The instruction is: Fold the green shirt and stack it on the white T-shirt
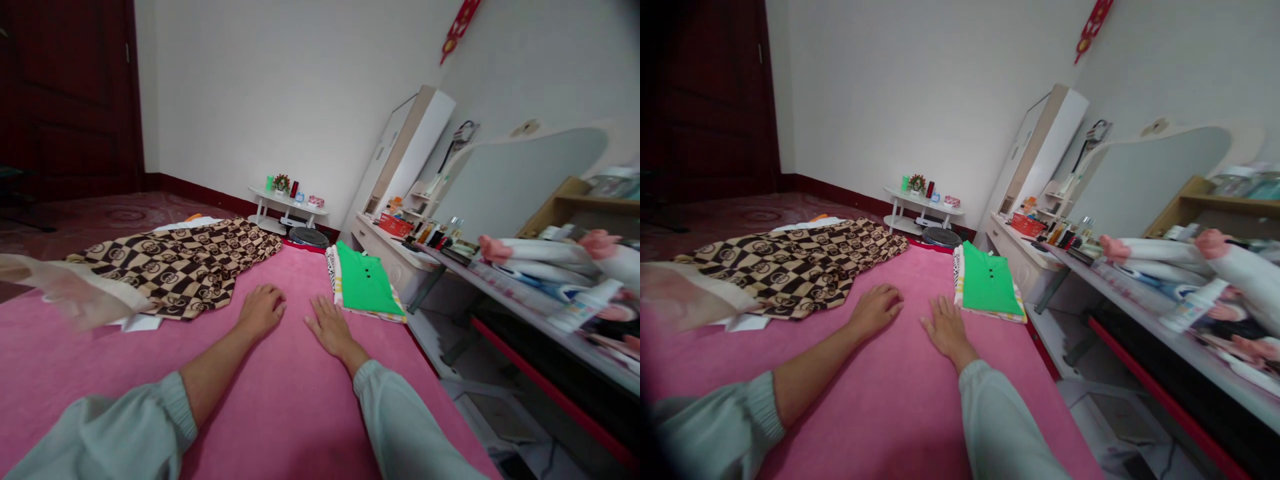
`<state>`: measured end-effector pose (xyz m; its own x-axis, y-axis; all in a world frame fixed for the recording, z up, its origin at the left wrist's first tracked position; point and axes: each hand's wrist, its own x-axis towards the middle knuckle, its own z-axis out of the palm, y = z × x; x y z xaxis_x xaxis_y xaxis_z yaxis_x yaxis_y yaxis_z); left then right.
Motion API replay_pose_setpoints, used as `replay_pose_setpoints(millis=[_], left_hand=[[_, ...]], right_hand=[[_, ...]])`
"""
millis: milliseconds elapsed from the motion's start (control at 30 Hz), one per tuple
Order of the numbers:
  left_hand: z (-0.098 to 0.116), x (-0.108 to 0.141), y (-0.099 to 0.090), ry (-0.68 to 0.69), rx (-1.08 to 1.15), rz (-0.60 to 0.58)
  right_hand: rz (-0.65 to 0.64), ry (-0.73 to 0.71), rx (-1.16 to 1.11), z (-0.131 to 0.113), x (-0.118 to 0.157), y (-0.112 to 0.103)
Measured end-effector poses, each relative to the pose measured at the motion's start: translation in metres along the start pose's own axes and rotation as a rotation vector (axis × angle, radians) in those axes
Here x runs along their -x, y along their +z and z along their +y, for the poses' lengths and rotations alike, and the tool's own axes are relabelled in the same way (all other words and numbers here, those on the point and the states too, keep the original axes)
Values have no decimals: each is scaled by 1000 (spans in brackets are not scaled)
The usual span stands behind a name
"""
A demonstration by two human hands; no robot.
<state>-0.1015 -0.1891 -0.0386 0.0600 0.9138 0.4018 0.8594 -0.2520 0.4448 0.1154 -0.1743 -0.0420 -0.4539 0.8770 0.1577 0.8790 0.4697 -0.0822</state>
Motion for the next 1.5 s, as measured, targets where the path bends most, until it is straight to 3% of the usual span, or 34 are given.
replay_pose_setpoints(millis=[133, 333, 433, 567, 633, 733, 800, 833, 933, 1100, 1200, 1300, 1400, 1500], left_hand=[[0, 4, 0, 29, -17, 0], [-4, 9, -1, 83, 1, -45], [-8, 9, -2, 105, 21, -64], [-12, 8, -1, 107, 23, -67], [-14, 7, 1, 115, 21, -61], [-16, 5, 4, 121, 14, -60], [-17, 4, 5, 116, 9, -71], [-17, 3, 5, 113, 7, -76], [-17, 3, 4, 106, 7, -83], [-15, 4, 2, 100, -2, -87], [-15, 3, 2, 88, 2, -80], [-15, 3, 3, 90, 11, -65], [-15, 3, 3, 93, 18, -58], [-15, 4, 3, 112, 15, -52]], right_hand=[[65, 38, -42, -11, 11, 1], [297, 52, -264, -9, 17, -2], [504, 167, -303, 3, 21, -10], [712, 400, -94, 36, 32, -23], [704, 552, 8, 55, 38, -26], [476, 782, -15, 73, 43, -24], [370, 856, -50, 76, 44, -22], [384, 866, -41, 75, 44, -21], [495, 833, 18, 69, 43, -18], [320, 797, -79, 68, 44, -18], [473, 719, -71, 59, 41, -25], [545, 481, -141, 29, 30, -39], [515, 237, -269, -18, 20, -46], [428, 43, -287, -58, 18, -37]])
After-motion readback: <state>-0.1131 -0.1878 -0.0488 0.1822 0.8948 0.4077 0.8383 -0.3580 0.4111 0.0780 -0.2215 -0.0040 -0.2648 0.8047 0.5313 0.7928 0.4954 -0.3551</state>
